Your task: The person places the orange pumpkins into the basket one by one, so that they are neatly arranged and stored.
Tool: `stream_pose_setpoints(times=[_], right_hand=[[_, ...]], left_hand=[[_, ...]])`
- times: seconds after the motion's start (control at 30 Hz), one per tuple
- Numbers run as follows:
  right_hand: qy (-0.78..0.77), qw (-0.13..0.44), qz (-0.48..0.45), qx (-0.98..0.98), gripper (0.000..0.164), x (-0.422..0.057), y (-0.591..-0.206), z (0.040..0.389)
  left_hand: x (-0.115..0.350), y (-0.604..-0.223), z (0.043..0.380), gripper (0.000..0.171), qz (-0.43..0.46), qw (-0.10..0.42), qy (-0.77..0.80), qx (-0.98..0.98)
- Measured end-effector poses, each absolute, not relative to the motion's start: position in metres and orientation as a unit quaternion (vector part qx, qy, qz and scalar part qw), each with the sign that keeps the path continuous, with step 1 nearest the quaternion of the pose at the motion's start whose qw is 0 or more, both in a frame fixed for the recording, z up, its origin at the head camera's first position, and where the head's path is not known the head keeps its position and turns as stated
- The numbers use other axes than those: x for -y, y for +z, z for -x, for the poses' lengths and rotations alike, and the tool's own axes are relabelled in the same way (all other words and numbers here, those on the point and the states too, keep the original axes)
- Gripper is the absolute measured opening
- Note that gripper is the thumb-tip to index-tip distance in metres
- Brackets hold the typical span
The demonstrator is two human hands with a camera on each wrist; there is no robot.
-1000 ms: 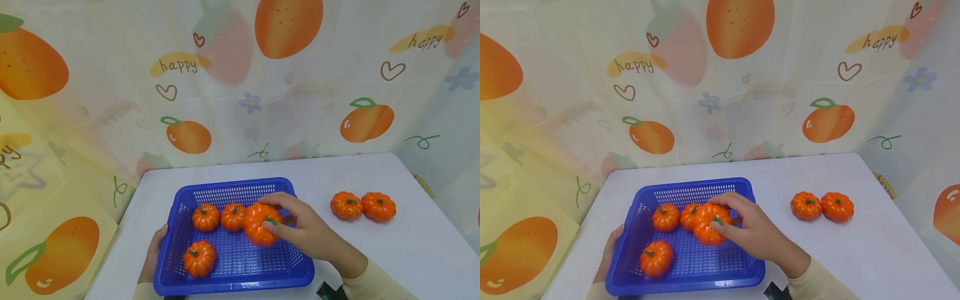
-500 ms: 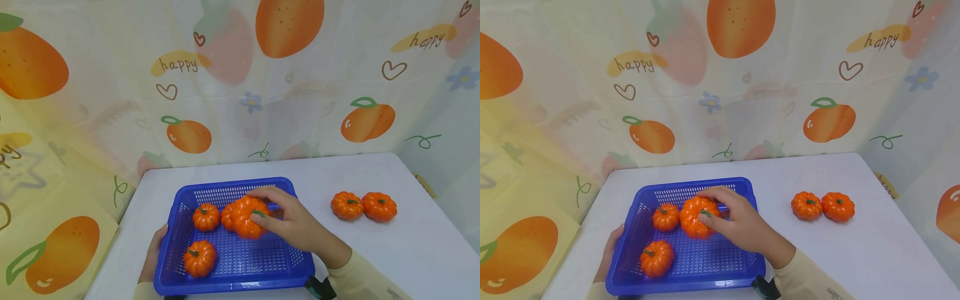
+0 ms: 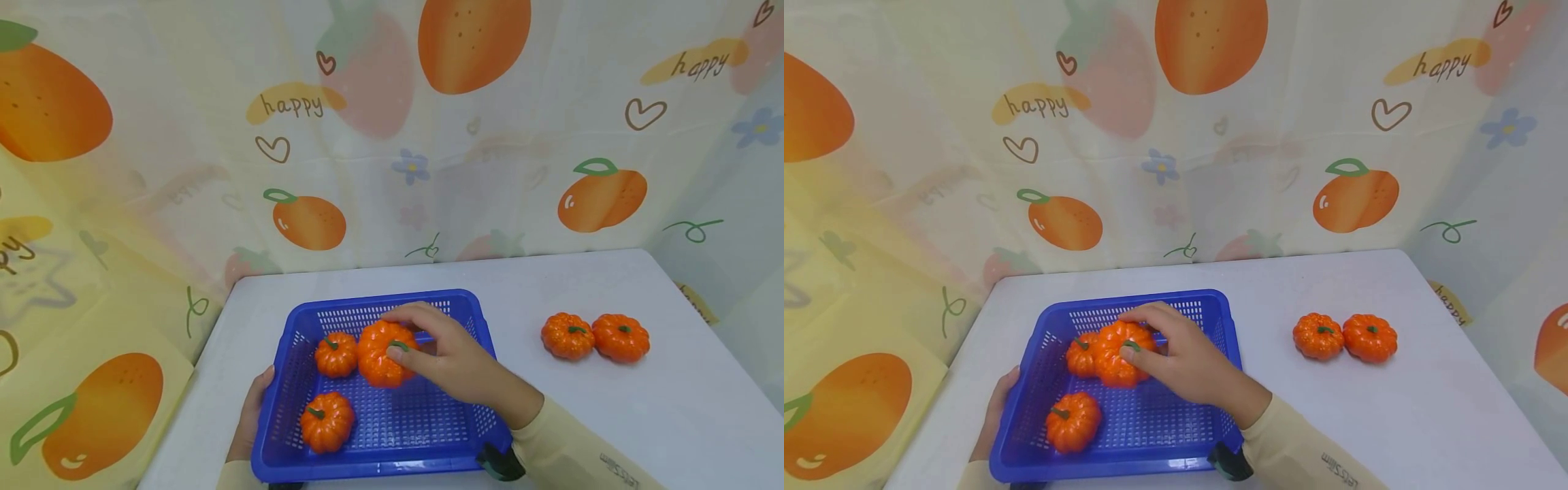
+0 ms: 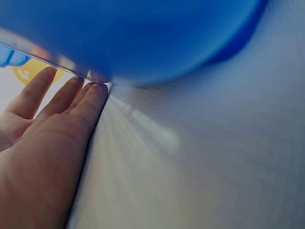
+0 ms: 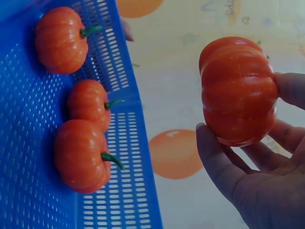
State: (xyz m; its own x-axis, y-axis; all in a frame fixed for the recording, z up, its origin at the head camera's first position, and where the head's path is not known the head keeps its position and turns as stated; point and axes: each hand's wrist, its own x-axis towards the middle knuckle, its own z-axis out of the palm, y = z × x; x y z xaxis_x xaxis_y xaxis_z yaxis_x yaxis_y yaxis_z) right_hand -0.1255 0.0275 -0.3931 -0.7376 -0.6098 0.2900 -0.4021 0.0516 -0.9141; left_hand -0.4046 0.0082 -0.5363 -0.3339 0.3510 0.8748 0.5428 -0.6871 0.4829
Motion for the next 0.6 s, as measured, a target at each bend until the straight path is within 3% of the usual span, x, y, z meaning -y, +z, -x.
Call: stream_pose_setpoints(times=[0.13,0.27,0.33,0.5,0.6], right_hand=[[-0.587,0.099,0.346,-0.725,0.04,-0.022,-0.393,0.127],[-0.582,0.106,0.348,-0.728,0.041,-0.017,-0.397,0.131],[-0.581,0.109,0.348,-0.728,0.041,-0.014,-0.4,0.133],[-0.573,0.116,0.343,-0.735,0.041,-0.008,-0.407,0.137],[-0.565,0.115,0.335,-0.745,0.041,-0.006,-0.408,0.14]], left_hand=[[-0.022,-0.599,0.464,0.02,0.576,0.081,-0.719,0.382],[-0.018,-0.607,0.473,0.02,0.597,0.067,-0.7,0.386],[-0.014,-0.59,0.457,0.02,0.601,0.072,-0.691,0.396],[-0.015,-0.588,0.46,0.02,0.613,-0.008,-0.719,0.328],[-0.022,-0.612,0.488,0.021,0.617,-0.05,-0.736,0.275]])
